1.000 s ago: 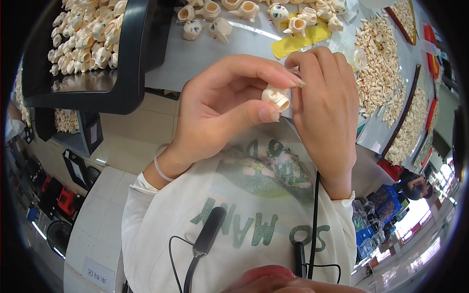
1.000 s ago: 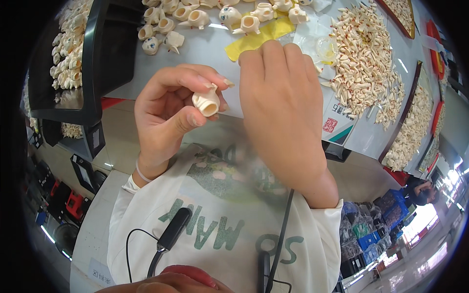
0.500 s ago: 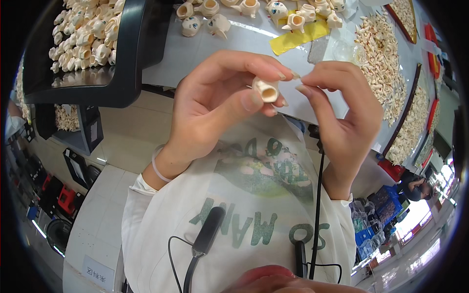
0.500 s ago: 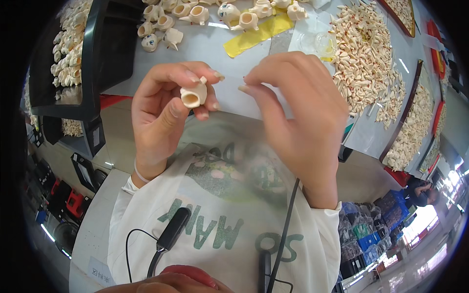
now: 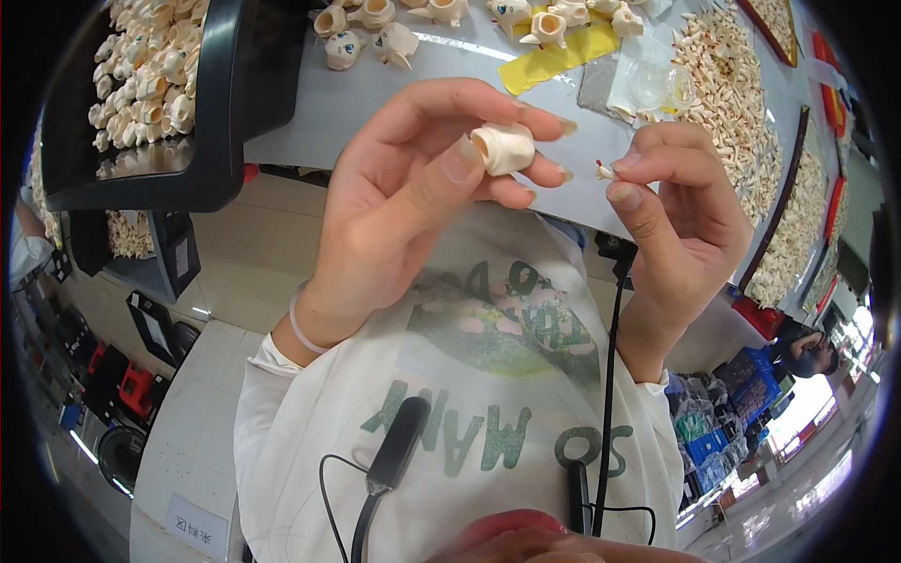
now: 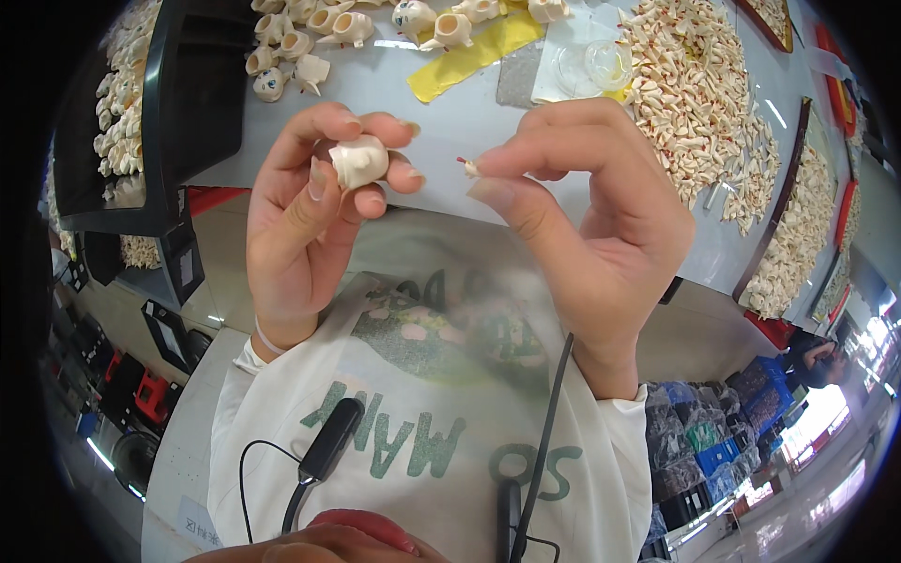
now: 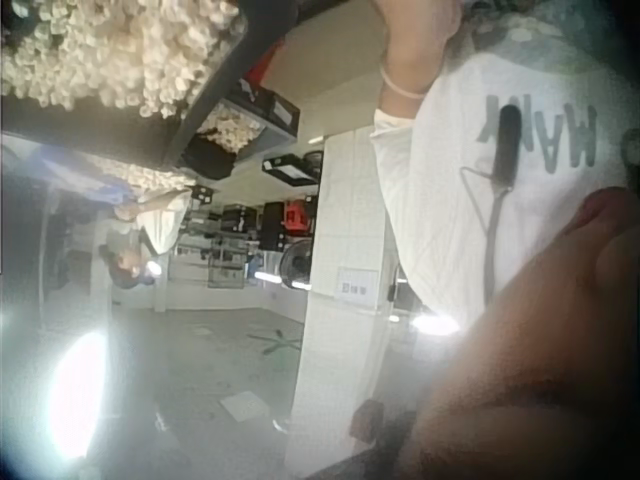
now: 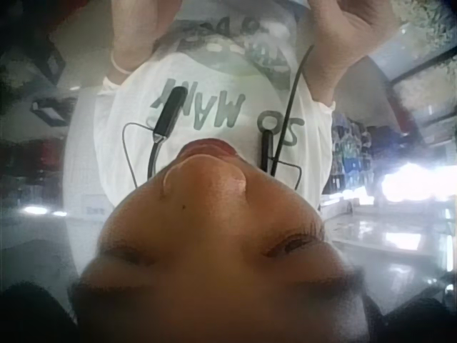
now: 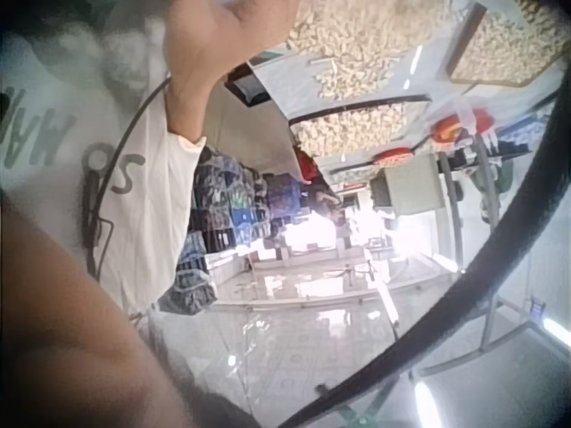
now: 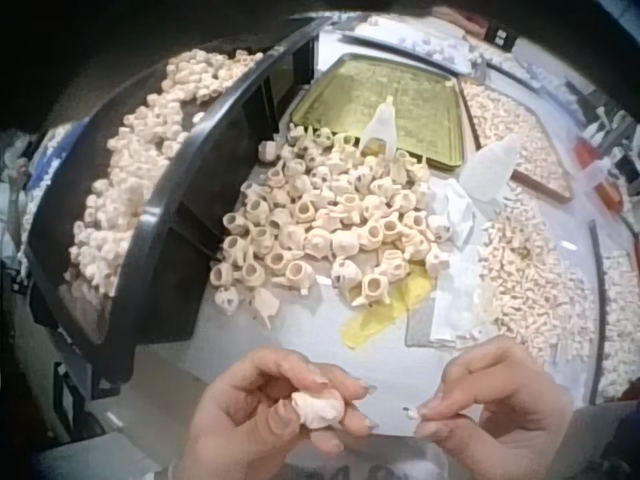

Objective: Assembling doll heads by inserting neck joint components.

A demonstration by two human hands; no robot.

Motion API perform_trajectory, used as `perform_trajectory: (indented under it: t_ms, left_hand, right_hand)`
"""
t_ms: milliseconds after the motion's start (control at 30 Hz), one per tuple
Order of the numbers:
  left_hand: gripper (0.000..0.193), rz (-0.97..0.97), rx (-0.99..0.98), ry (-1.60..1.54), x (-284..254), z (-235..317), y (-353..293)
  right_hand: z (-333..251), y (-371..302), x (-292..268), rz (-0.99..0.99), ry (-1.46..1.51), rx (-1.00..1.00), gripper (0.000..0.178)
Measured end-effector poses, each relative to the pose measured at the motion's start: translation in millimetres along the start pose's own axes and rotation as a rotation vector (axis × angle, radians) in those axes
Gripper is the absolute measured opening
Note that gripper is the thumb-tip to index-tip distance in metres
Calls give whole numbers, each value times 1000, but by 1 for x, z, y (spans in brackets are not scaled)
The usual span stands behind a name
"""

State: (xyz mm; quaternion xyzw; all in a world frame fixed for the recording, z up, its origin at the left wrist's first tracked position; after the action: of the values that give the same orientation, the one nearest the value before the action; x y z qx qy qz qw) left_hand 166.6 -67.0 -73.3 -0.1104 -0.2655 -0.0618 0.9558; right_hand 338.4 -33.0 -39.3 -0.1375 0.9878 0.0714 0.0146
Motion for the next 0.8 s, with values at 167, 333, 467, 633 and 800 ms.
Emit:
perform_trajectory:
  t_ms: [167,333,467,633,800]
  left_hand:
    - [32,-19,-58,-150,-2,-7,2]
    - [34,-44,-32,-168,-4,-15,2]
    - [34,53,3,-9,3,-8,2]
    - [37,125,136,103,6,-2,0]
    - [37,15,419,449,2,-2,2]
  right_hand:
    - [1,0,1,0,37,-8,14]
    - [2,0,-1,4,61,-14,15]
    - [3,-1,-2,31,92,-37,15]
    - [3,-1,-2,37,97,-71,15]
    - [2,-2,-4,45,97,-95,15]
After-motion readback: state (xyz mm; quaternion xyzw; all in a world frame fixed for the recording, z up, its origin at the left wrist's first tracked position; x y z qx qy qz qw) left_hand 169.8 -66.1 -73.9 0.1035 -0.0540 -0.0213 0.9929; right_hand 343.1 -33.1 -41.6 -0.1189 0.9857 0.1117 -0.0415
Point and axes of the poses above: each hand's wrist, its own y-axis towards the middle knuckle, its own x-axis out of the palm, z = x × y, the point moved 3 cm from there along y, towards the middle knuckle, and after that the axes turned 12 degrees about y, right-handed, at the moved point
